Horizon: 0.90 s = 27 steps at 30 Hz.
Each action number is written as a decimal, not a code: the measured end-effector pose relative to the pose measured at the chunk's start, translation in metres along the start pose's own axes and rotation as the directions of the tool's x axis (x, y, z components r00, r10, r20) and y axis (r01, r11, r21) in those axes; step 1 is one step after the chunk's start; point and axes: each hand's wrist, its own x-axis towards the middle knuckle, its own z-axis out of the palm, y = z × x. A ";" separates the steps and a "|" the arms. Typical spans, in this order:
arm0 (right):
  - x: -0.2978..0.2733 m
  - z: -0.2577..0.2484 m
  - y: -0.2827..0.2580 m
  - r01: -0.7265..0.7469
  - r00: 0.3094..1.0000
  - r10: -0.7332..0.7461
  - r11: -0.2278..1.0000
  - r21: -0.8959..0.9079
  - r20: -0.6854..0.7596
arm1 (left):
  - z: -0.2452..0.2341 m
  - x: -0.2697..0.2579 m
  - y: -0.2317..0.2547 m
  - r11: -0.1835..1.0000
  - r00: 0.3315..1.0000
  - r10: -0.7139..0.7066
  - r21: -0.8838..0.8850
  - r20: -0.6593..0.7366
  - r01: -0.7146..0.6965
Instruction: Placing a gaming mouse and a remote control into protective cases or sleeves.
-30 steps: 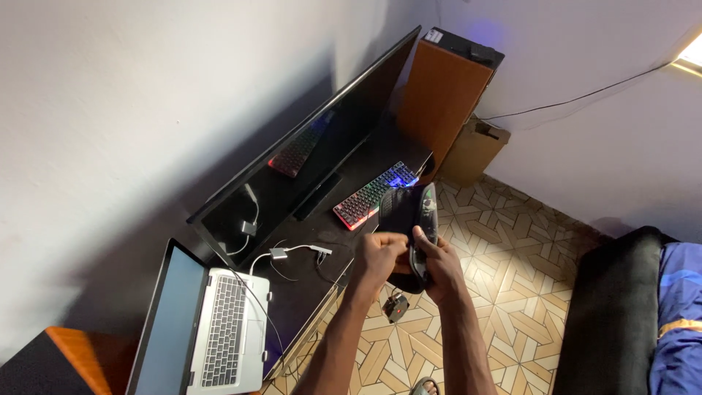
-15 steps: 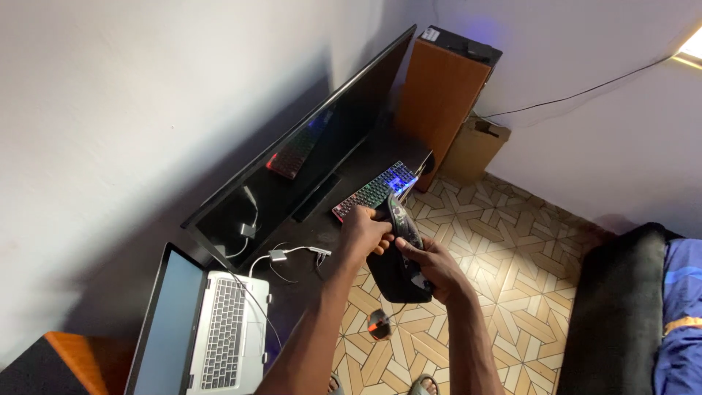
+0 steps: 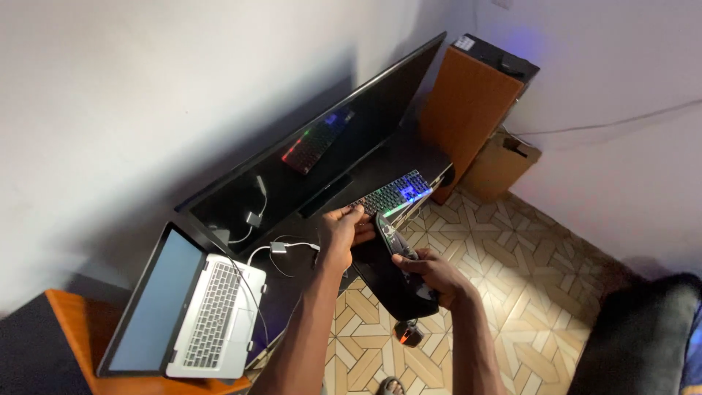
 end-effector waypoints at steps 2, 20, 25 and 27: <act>0.012 -0.013 -0.001 0.017 0.999 -0.016 1.000 -0.012 0.041 | 0.009 -0.005 -0.013 0.999 0.998 -0.041 -0.006 0.042 0.041; 0.053 -0.085 0.002 0.093 0.915 -0.020 0.982 -0.163 0.404 | 0.021 0.036 -0.083 0.947 0.975 -0.171 -0.249 0.139 0.201; 0.055 -0.076 0.003 0.021 0.940 0.036 0.987 -0.161 0.340 | 0.019 0.045 -0.113 0.915 0.986 -0.169 -0.370 0.005 0.159; 0.068 -0.075 0.017 0.028 0.969 -0.007 0.996 -0.082 0.246 | 0.014 0.052 -0.132 0.924 0.996 -0.085 -0.373 0.004 0.080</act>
